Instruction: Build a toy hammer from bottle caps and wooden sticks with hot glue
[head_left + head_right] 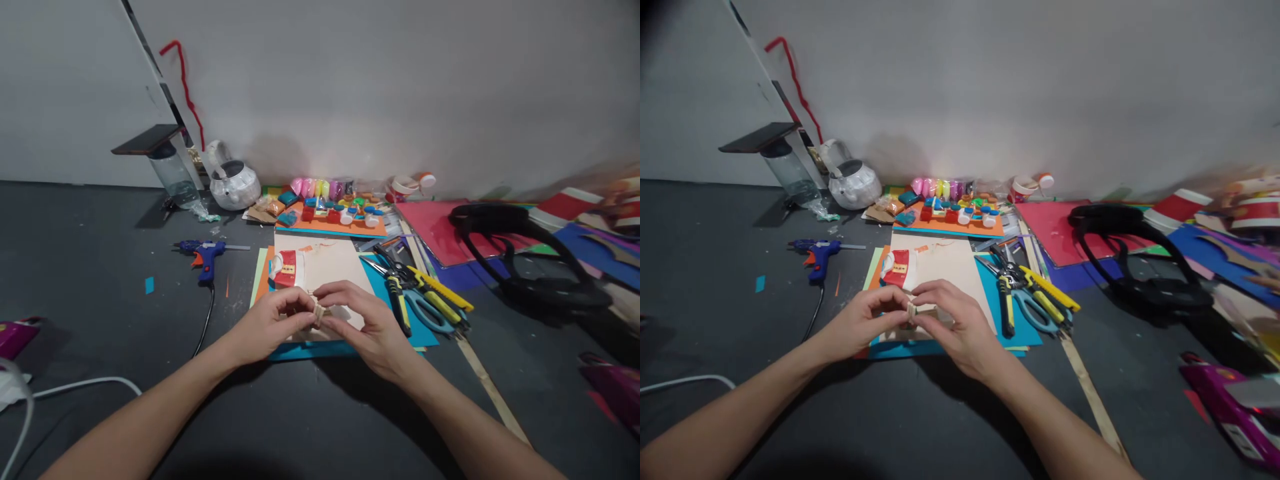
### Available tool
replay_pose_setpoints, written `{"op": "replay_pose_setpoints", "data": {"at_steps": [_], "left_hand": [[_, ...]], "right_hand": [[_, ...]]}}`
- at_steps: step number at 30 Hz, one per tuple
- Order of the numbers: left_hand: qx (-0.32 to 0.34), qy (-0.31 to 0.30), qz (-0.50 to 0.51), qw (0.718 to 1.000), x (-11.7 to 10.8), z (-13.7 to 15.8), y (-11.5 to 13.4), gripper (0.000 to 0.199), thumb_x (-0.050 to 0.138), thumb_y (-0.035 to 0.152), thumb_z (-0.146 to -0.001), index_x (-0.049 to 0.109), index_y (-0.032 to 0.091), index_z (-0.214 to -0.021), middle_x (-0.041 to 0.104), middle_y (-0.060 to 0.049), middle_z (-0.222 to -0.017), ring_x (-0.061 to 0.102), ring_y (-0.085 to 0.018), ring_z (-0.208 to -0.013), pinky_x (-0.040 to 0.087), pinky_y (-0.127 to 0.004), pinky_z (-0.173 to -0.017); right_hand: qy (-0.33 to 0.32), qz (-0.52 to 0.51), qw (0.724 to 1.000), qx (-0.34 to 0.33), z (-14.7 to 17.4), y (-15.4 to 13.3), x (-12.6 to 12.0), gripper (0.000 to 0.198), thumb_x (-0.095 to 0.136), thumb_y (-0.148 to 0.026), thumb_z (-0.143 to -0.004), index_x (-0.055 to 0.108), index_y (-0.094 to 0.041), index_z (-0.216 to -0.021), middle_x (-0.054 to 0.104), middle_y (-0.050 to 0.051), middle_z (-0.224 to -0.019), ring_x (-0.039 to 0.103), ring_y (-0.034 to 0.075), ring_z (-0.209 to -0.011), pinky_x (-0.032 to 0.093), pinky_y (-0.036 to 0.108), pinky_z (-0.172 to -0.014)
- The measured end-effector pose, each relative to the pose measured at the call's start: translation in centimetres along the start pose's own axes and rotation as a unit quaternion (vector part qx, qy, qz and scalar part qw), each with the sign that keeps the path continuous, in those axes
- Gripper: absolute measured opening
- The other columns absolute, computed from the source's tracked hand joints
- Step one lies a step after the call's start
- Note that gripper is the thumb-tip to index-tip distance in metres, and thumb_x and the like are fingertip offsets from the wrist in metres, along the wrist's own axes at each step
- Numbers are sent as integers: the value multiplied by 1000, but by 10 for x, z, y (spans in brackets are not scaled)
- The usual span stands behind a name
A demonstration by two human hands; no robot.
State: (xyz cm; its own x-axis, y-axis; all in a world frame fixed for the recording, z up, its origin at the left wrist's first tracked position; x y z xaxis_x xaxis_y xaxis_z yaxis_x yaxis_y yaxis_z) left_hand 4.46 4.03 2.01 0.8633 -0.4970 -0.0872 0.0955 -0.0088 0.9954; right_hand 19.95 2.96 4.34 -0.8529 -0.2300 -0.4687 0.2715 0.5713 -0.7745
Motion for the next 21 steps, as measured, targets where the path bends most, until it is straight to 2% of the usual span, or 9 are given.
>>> {"op": "replay_pose_setpoints", "data": {"at_steps": [2,4,8,11,13,18,21], "left_hand": [[-2,1,8,1000,1,-1,-2,9,61,26,-84,62,16,-85,64,-1,-83,59,-14,-77,46,-25,-71],[25,12,-44,999,1,0,1,8,60,24,-85,63,17,-85,66,-1,-84,60,-14,-79,46,-25,-72],[132,32,-181,974,0,2,9,7,59,22,-88,63,17,-90,68,-3,-90,61,-16,-84,45,-27,-78],[193,44,-226,954,0,5,11,8,61,21,-88,62,17,-95,68,-5,-96,62,-18,-91,45,-29,-83],[187,54,-231,953,-1,6,10,8,61,19,-87,62,18,-95,69,-5,-95,62,-17,-90,45,-29,-82],[105,59,-176,977,-1,4,7,7,58,24,-88,62,18,-85,66,-1,-82,58,-14,-74,43,-24,-67],[110,50,-175,977,0,3,9,9,57,23,-88,61,17,-83,64,-1,-81,57,-13,-75,43,-24,-68]], "right_hand": [[-3,-8,1000,-1,0,-1,1,13,61,-15,-91,64,-23,-101,65,5,-111,62,17,-104,49,30,-89],[-6,-14,1000,0,-1,-2,2,11,61,-13,-91,63,-22,-96,65,6,-110,62,16,-102,49,29,-88],[4,9,1000,-8,-1,-6,3,10,60,-12,-92,62,-21,-95,64,6,-107,62,16,-100,48,29,-86],[19,31,999,-17,-1,-10,3,9,59,-14,-92,63,-21,-95,63,6,-104,61,17,-98,49,29,-85],[22,30,999,-17,-1,-11,3,8,58,-15,-93,64,-21,-94,63,6,-103,61,17,-96,49,30,-83],[23,22,999,-9,-1,-13,5,9,57,-18,-94,63,-22,-99,64,6,-98,61,18,-91,50,31,-79],[26,26,999,-7,-1,-12,4,7,56,-19,-95,62,-22,-95,64,5,-91,61,17,-86,49,31,-75]]}}
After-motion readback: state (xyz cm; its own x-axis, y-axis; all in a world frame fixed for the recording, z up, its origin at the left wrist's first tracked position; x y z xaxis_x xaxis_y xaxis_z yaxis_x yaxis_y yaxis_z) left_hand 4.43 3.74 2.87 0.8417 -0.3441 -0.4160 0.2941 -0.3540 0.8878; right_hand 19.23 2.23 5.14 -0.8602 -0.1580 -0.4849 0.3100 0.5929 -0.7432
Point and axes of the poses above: each hand's wrist, its own z-axis away from the middle knuckle, its own x-axis out of the palm, y = z × x, the point moved 5 cm from there along -z, towards the middle knuckle
